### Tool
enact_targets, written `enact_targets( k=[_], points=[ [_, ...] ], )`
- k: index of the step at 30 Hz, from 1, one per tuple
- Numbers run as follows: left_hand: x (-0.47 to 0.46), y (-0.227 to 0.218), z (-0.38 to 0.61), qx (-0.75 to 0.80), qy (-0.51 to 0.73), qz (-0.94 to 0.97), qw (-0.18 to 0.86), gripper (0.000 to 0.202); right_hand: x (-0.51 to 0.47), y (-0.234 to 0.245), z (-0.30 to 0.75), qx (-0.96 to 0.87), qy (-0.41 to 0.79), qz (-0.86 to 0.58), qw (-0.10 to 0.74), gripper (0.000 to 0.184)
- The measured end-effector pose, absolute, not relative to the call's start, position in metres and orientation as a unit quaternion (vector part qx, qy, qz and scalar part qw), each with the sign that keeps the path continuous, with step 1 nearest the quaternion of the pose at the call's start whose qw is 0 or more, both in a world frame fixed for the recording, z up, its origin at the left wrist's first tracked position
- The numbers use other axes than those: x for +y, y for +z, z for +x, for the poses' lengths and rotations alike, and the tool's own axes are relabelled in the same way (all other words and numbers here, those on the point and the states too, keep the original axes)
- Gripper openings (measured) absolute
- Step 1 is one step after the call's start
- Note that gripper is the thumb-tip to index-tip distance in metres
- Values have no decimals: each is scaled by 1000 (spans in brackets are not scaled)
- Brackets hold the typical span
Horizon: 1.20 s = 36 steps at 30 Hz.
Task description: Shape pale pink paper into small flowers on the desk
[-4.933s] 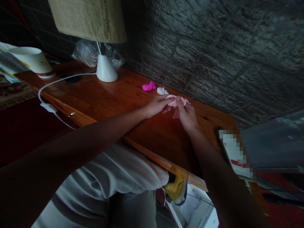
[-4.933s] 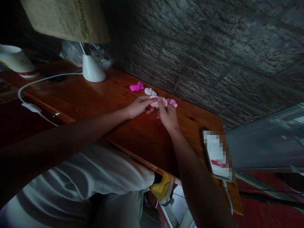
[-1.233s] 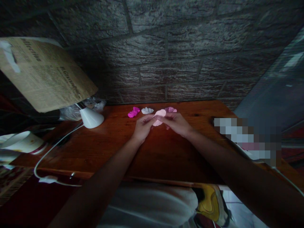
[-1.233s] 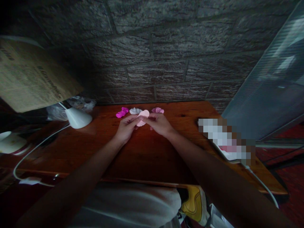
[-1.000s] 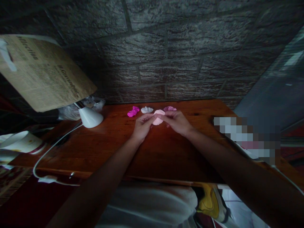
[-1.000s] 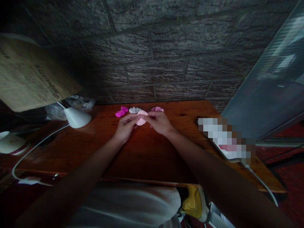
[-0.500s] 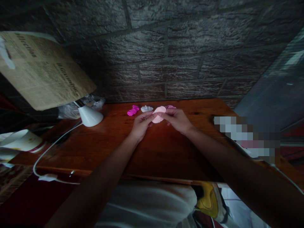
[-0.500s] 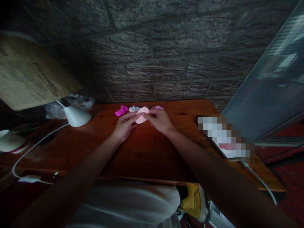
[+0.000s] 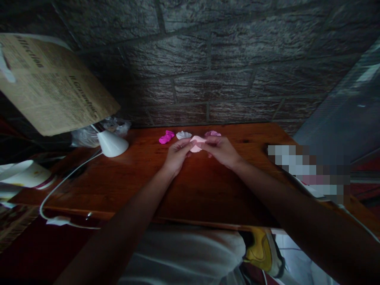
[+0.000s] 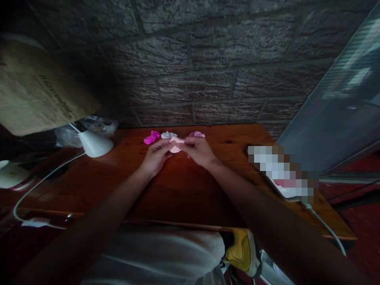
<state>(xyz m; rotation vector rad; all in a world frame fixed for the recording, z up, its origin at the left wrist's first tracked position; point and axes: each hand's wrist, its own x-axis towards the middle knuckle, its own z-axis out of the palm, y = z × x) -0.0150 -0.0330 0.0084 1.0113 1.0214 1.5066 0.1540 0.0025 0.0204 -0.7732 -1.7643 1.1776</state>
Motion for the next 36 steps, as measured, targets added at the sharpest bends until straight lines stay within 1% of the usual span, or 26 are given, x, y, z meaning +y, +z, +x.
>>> enact_targets(
  k=[3, 11, 15, 20, 28, 36],
  points=[
    [-33, 8, -14, 423, 622, 429, 500, 38, 3, 21, 153, -702, 480, -309, 426, 48],
    [-31, 6, -13, 426, 619, 462, 471, 34, 0, 23, 154, -726, 456, -321, 403, 43],
    [-31, 5, -14, 423, 621, 465, 468, 34, 0, 23, 154, -720, 457, -325, 410, 46],
    [-31, 4, -14, 421, 626, 460, 468, 33, -1, 23, 154, -715, 481, -325, 388, 51],
    [-34, 8, -12, 420, 615, 480, 464, 36, 1, 25, 158, -747, 431, -319, 393, 53],
    [-36, 9, -10, 426, 626, 479, 445, 36, -3, 25, 154, -726, 471, -363, 345, 44]
  ],
)
